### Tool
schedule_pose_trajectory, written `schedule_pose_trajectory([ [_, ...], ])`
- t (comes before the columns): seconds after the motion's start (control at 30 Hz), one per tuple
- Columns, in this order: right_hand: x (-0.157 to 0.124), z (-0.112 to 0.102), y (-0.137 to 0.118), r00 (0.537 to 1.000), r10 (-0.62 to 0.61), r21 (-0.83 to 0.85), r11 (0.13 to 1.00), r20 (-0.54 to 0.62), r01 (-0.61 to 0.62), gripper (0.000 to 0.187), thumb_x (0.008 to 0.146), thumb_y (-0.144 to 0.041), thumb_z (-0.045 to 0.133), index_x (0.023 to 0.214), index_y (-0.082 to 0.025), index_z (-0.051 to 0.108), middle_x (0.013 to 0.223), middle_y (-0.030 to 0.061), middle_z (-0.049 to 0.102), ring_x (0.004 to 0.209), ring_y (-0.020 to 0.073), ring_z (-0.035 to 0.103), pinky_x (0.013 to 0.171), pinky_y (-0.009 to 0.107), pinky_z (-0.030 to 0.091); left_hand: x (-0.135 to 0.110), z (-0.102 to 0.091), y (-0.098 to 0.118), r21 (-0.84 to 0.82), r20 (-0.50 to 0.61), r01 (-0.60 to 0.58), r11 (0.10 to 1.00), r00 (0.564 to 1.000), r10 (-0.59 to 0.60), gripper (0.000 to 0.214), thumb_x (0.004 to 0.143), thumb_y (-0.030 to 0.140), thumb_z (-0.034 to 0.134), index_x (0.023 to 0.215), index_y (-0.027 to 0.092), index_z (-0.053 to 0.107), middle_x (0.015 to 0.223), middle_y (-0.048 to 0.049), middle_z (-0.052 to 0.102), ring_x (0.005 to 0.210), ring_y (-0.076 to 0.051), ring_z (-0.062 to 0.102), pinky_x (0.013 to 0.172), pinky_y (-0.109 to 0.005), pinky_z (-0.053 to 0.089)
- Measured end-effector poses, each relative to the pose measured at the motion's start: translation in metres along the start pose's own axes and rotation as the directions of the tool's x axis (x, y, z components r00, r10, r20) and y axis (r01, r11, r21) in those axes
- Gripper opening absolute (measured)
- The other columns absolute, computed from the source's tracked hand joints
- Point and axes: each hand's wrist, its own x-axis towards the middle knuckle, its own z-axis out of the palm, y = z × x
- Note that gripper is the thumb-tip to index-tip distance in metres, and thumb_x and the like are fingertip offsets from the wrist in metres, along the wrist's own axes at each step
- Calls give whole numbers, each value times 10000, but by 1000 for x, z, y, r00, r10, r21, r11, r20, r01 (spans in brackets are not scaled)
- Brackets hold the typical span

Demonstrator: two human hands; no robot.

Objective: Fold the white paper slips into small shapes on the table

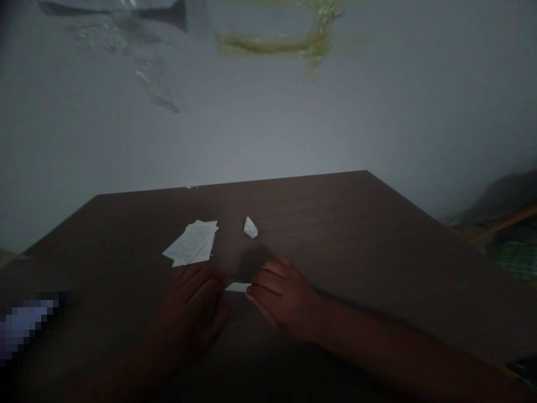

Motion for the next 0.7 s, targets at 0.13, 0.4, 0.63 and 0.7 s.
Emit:
schedule_pose_trajectory([
  [0.13,2,2,-9,1000,8,-1,1000,15,-8,212,1155,-140,592,1033,-168,764,894,52,781,813,221,667,768,421,507,-6,12,12,-69,20,5,998,1000,-3,231,890,22,652,972,238,668,998,-48,775,880,-273,690,792,-434,535],
  [0.4,8,2,-19,1000,-23,-18,1000,3,23,329,1180,-152,566,921,-173,768,803,23,739,774,206,646,730,413,481,-15,24,16,-71,55,39,997,998,-35,248,782,69,700,918,266,635,907,-18,689,837,-276,599,795,-435,467],
  [0.63,1,-6,-7,1000,12,4,1000,-23,-12,139,1148,-112,637,1103,-153,762,970,61,823,867,223,707,794,413,529,-8,8,-6,69,30,83,994,996,-86,222,881,40,623,871,253,563,916,-37,682,878,-285,631,825,-441,468],
  [0.7,1,-7,-2,999,29,4,1000,-15,-29,114,1149,-115,652,1108,-153,752,971,62,820,882,225,705,803,412,527,-10,9,-12,45,-7,88,995,996,-88,206,921,58,597,888,256,546,931,-37,672,885,-283,624,833,-438,464],
])
